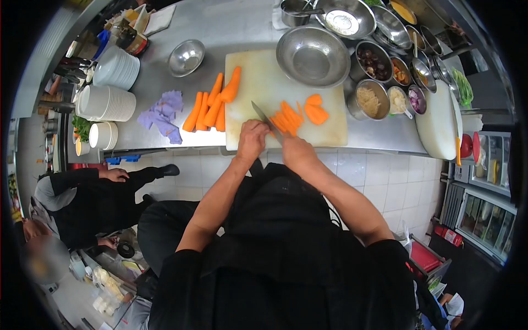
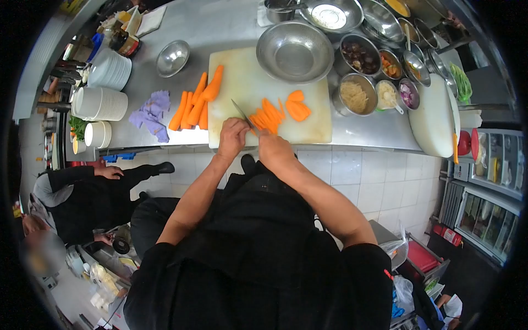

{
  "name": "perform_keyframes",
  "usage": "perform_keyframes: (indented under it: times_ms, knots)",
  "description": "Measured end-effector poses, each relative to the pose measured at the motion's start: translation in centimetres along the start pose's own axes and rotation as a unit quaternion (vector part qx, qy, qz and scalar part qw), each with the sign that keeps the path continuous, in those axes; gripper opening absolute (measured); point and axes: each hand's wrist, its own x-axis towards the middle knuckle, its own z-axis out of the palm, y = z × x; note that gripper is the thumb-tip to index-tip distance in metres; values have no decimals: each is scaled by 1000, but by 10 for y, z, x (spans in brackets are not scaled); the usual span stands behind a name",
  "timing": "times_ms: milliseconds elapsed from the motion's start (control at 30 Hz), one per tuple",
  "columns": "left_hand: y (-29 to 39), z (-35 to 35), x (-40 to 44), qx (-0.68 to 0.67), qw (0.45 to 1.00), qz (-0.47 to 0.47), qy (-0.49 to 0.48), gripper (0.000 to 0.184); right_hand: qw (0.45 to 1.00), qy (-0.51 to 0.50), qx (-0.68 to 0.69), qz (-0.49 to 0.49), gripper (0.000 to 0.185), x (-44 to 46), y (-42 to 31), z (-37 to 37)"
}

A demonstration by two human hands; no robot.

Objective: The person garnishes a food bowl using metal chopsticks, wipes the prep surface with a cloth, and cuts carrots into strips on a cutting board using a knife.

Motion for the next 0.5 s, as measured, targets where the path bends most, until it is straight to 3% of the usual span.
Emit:
perform_keyframes:
  times_ms: [100, 200, 300, 500]
  knots:
    - [2, -4, 3, 8, 1000, 20, -2, 11, 1000, -24, 7, 8, 21, 5, 10, -13]
    - [9, -7, 5, -98, 983, -140, 69, 13, 1000, -6, -8, 27, 22, -6, 6, -37]
    - [36, -30, 41, -75, 963, -198, 166, 18, 1000, -12, -3, -6, 25, -9, 8, -27]
    - [61, 8, 101, -39, 992, 8, -117, 24, 998, -15, 12, -57, 25, -8, 3, -7]
